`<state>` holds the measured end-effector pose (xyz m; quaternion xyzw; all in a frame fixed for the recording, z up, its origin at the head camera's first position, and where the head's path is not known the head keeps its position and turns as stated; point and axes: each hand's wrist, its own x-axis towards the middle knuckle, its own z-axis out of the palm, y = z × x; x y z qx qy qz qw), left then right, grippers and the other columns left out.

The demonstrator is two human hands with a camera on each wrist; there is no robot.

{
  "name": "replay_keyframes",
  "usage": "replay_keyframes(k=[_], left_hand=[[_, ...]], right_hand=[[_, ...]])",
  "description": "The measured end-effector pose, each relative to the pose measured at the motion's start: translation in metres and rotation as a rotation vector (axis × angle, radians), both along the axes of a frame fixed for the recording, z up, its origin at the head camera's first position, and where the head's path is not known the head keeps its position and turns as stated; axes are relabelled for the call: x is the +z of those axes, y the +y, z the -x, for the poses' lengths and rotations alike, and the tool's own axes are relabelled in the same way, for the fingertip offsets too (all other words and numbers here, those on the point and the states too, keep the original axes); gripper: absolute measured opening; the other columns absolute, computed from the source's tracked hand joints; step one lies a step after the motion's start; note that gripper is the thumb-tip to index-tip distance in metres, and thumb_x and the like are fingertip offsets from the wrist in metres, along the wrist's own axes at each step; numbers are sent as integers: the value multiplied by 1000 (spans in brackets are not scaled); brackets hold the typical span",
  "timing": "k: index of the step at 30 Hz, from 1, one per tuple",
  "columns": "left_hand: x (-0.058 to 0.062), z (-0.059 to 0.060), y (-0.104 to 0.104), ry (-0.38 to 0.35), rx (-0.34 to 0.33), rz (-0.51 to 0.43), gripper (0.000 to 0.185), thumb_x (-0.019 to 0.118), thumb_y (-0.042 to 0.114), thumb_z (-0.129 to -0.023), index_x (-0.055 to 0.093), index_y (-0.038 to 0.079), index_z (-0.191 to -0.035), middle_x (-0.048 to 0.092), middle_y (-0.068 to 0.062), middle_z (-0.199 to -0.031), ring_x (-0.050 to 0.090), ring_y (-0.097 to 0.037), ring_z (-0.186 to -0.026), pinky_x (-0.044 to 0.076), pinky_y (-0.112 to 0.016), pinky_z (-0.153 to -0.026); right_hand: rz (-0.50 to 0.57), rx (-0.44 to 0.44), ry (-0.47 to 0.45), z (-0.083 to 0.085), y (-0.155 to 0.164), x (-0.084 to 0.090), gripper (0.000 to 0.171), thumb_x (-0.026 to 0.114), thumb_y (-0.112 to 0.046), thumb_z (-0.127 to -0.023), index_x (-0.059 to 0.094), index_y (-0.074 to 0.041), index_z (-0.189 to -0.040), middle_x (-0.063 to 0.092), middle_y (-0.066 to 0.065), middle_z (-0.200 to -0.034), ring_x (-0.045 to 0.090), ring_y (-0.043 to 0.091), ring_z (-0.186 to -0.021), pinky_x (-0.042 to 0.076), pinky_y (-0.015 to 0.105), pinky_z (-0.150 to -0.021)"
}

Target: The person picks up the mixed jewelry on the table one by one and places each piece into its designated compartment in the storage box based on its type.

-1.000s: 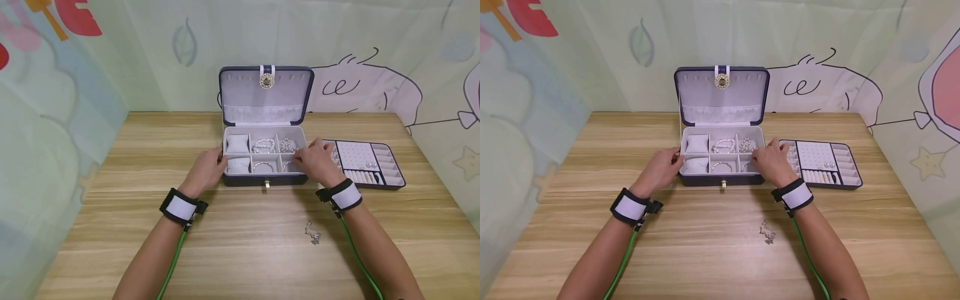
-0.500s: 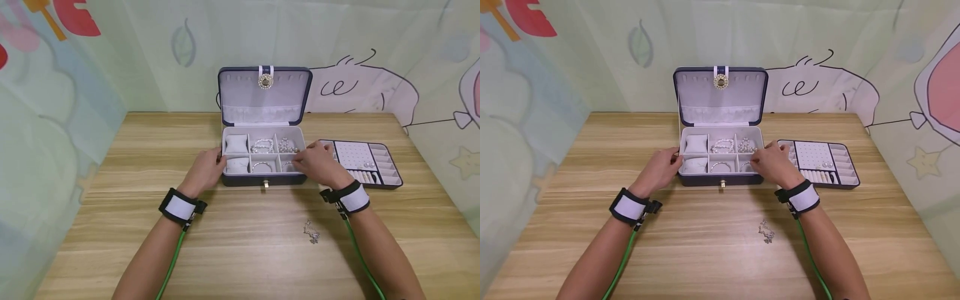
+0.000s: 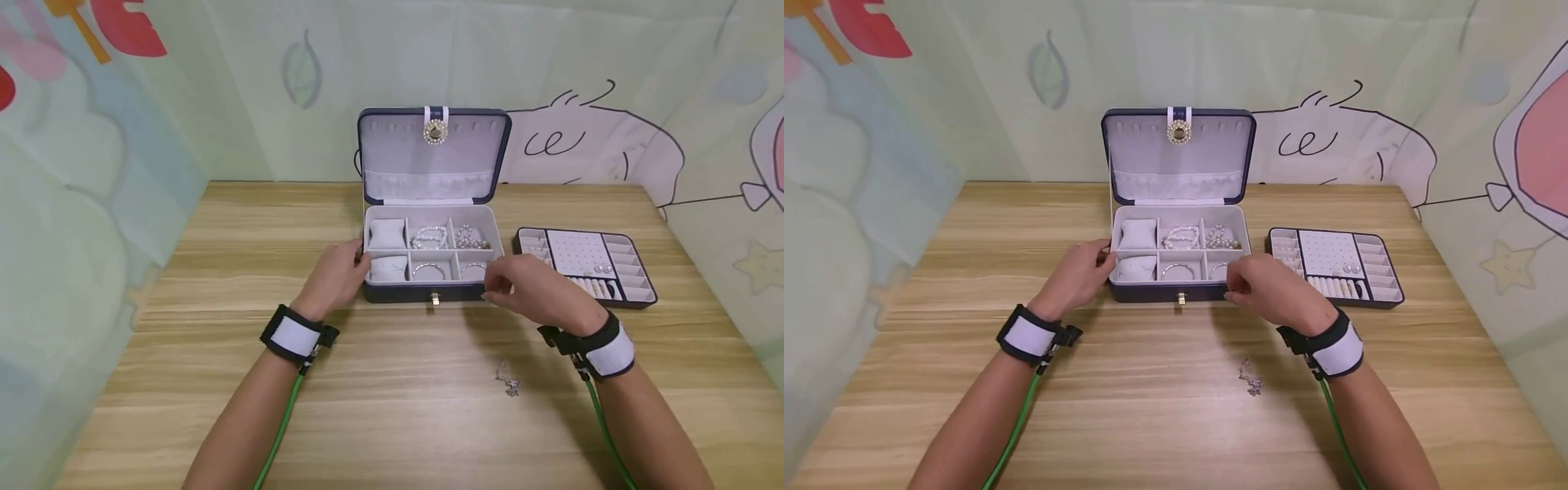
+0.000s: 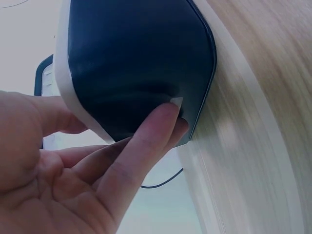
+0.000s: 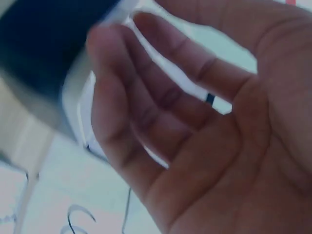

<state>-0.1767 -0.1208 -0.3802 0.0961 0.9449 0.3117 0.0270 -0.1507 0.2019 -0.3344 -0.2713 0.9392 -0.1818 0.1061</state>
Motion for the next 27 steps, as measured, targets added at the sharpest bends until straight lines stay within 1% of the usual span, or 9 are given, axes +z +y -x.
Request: replay_keyframes(k=[4, 7, 9, 13, 16, 18, 22, 25, 27], left_hand=[[-2, 1, 2, 13, -6, 1, 23, 47, 19, -105, 60, 5, -92, 50, -5, -71, 52, -20, -65, 40, -29, -56], [-3, 1, 4, 17, -9, -2, 24, 47, 19, -105, 59, 5, -91, 49, -5, -71, 52, -20, -65, 40, -29, -56], [-3, 1, 4, 18, -8, -4, 23, 47, 19, -105, 59, 5, -91, 50, -5, -71, 53, -20, -65, 40, -29, -56], [-3, 1, 4, 43, -6, 2, 24, 48, 19, -104, 60, 5, -89, 52, -6, -72, 54, -22, -69, 41, -31, -59], [-3, 1, 4, 58, -11, 0, 24, 49, 19, -104, 60, 6, -87, 52, -5, -72, 54, -22, -70, 41, -31, -60], [-3, 1, 4, 54, -12, -5, 24, 48, 19, -104, 59, 6, -87, 51, -5, -71, 54, -22, -69, 40, -31, -58], [-2, 0, 3, 39, -2, -9, 25, 48, 19, -104, 59, 6, -87, 49, -4, -71, 53, -21, -67, 39, -30, -57], [0, 0, 1, 29, 7, -10, 24, 47, 20, -105, 59, 5, -89, 48, -4, -71, 52, -21, -66, 39, -30, -56], [0, 0, 0, 29, 11, -6, 24, 47, 20, -105, 59, 5, -89, 48, -4, -71, 52, -21, -66, 38, -30, -56]], right_hand=[[-20, 116, -96, -6, -2, -10, 3, 72, -11, -93, 72, -13, -91, 65, -7, -83, 57, 9, -77, 51, 28, -72], [-35, 188, -189, -10, 1, -21, 5, 70, -7, -93, 72, -12, -93, 62, -7, -82, 54, 8, -75, 49, 24, -69], [-61, 222, -248, -13, 4, -28, 6, 74, -10, -91, 71, -15, -91, 60, -9, -80, 53, 6, -73, 48, 22, -67], [-112, 247, -320, -18, 9, -36, 18, 86, -18, -79, 68, -19, -83, 60, -12, -75, 52, 2, -69, 46, 21, -63], [-118, 251, -326, -19, 10, -38, 22, 87, -10, -73, 67, -19, -77, 61, -11, -73, 53, 2, -66, 47, 21, -61], [-122, 240, -335, -19, 9, -38, 24, 84, -3, -73, 67, -20, -75, 62, -11, -72, 53, 2, -66, 47, 21, -60], [-127, 239, -291, -17, 9, -37, 30, 73, 10, -74, 68, -20, -74, 63, -11, -73, 55, 3, -68, 48, 21, -62], [-126, 241, -242, -15, 7, -37, 32, 69, 12, -75, 69, -19, -74, 63, -11, -72, 55, 3, -67, 48, 21, -61], [-134, 231, -231, -14, 6, -38, 29, 71, 9, -77, 68, -19, -75, 62, -10, -71, 53, 4, -65, 47, 21, -59]])
